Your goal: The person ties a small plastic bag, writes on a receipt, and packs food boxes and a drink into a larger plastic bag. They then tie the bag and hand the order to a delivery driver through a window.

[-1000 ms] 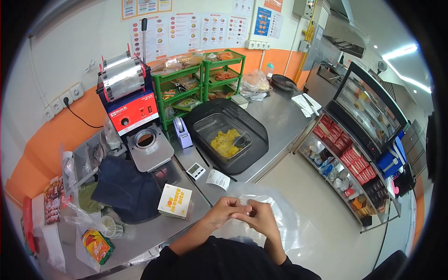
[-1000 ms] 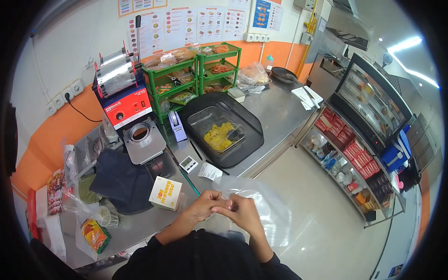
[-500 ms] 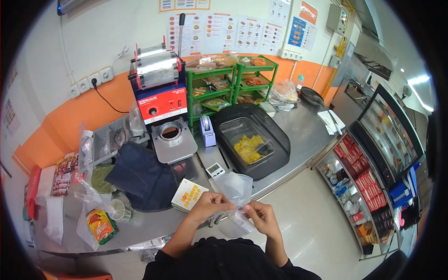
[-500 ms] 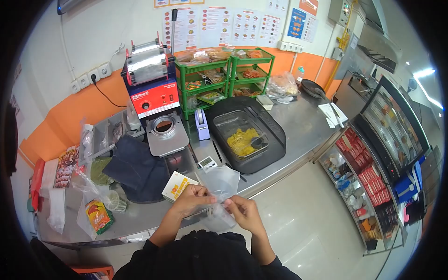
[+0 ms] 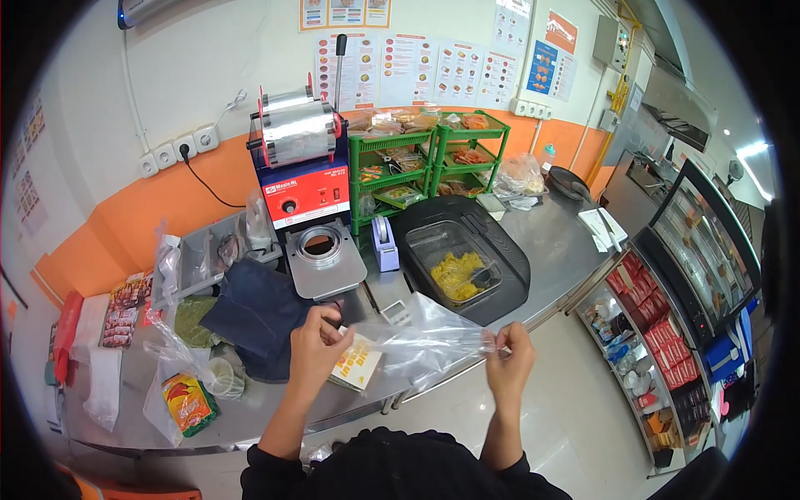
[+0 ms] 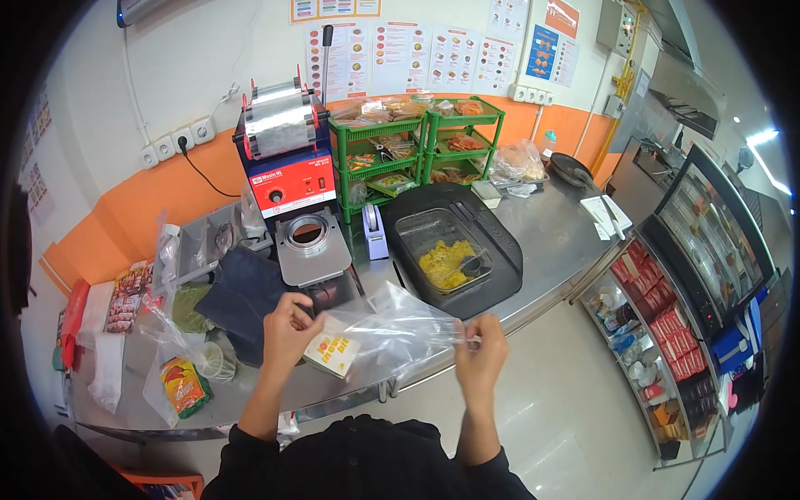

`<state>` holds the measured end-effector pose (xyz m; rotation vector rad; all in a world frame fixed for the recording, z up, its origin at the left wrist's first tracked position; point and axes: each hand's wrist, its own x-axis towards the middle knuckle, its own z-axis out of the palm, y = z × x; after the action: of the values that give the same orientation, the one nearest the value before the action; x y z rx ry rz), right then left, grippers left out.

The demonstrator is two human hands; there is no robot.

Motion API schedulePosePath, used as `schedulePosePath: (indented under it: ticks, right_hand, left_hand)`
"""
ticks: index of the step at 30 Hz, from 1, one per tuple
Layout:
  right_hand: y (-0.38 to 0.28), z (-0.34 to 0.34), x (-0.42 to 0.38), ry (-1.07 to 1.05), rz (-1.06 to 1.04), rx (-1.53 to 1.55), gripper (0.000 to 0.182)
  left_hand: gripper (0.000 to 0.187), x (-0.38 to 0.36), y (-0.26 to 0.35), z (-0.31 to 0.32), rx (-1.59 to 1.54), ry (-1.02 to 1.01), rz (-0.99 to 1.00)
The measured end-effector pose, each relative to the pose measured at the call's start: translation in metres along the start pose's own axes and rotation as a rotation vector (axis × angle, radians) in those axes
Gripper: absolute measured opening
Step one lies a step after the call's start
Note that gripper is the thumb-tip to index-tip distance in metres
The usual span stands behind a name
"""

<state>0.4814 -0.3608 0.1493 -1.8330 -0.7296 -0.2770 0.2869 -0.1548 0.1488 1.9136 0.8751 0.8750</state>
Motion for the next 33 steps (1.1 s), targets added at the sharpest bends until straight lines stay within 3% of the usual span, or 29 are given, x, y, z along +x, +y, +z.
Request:
schedulePosePath:
  ticks: [1,3,4,5,6,8,10,11,15,18,19,20,22,24,27,28,30,31,32,33]
  right_hand:
    - [-0.015,0.009,0.005,0.001,0.002,0.006,0.018]
    - [-0.048,0.037,0.005,0.155,0.092,0.546,0.016]
    - [-0.046,0.043,0.004,0.149,0.090,0.550,0.016]
    - [-0.040,0.053,0.004,-0.003,-0.056,0.390,0.015]
    - [-0.036,0.061,0.004,-0.154,-0.202,0.226,0.015]
    - [-0.034,0.068,0.007,-0.169,-0.185,0.142,0.016]
    - [-0.028,0.066,0.019,-0.127,-0.051,0.173,0.018]
    - [-0.038,0.066,0.016,-0.126,-0.067,0.291,0.026]
    - [-0.031,0.064,0.020,-0.119,0.038,0.348,0.041]
    - [-0.039,0.082,0.018,-0.155,0.108,0.421,0.041]
    - [-0.033,0.083,0.017,-0.278,0.060,0.357,0.037]
    - [-0.036,0.085,0.017,-0.282,0.058,0.362,0.037]
    - [-0.044,0.087,0.017,-0.368,-0.275,0.061,0.036]
    - [-0.020,0.099,0.016,-0.413,-0.268,0.057,0.036]
    - [0.000,0.103,0.021,-0.407,-0.436,-0.151,0.032]
    - [-0.010,0.097,0.027,-0.305,-0.369,-0.058,0.028]
    - [-0.020,0.098,0.032,-0.205,-0.308,0.041,0.024]
    - [-0.025,0.106,0.026,-0.183,-0.151,0.223,0.021]
    - [-0.030,0.113,0.022,-0.157,0.007,0.407,0.019]
    - [-0.015,0.129,0.013,-0.174,-0.043,0.484,0.021]
  left_hand:
    - [0.029,0.004,0.000,0.006,-0.087,0.105,0.099]
    - [0.031,0.010,-0.005,0.022,-0.169,0.213,0.193]
    - [0.031,0.013,-0.005,0.032,-0.456,0.115,0.148]
    - [0.031,0.015,-0.002,0.039,-0.743,0.014,0.103]
    - [0.029,0.007,0.018,0.036,-0.640,-0.078,-0.026]
    - [0.037,0.022,-0.027,0.055,-0.133,0.287,0.353]
    - [0.041,0.034,-0.029,0.025,-0.252,0.273,0.130]
    - [0.036,0.027,-0.016,0.013,-0.101,0.327,0.133]
    - [0.028,0.027,-0.028,-0.009,-0.107,0.491,0.284]
    - [0.016,0.027,-0.030,-0.004,0.013,0.507,0.284]
    - [0.018,0.024,-0.038,-0.005,-0.140,0.395,0.115]
    - [0.018,0.021,-0.040,-0.006,-0.136,0.401,0.115]
    - [0.028,0.014,-0.031,-0.013,-0.568,0.108,-0.061]
    - [0.035,0.011,-0.036,-0.029,-0.588,0.002,-0.031]
    - [0.037,-0.008,-0.008,-0.060,0.159,-0.061,0.111]
    - [0.037,-0.009,-0.012,-0.059,0.161,-0.062,0.111]
    - [0.034,-0.010,-0.028,-0.051,0.170,0.376,0.136]
    - [0.026,-0.006,-0.040,-0.042,0.070,0.510,0.086]
    - [0.026,-0.001,-0.058,-0.031,0.076,0.513,0.089]
    - [0.030,0.004,-0.078,-0.018,-0.298,0.446,-0.107]
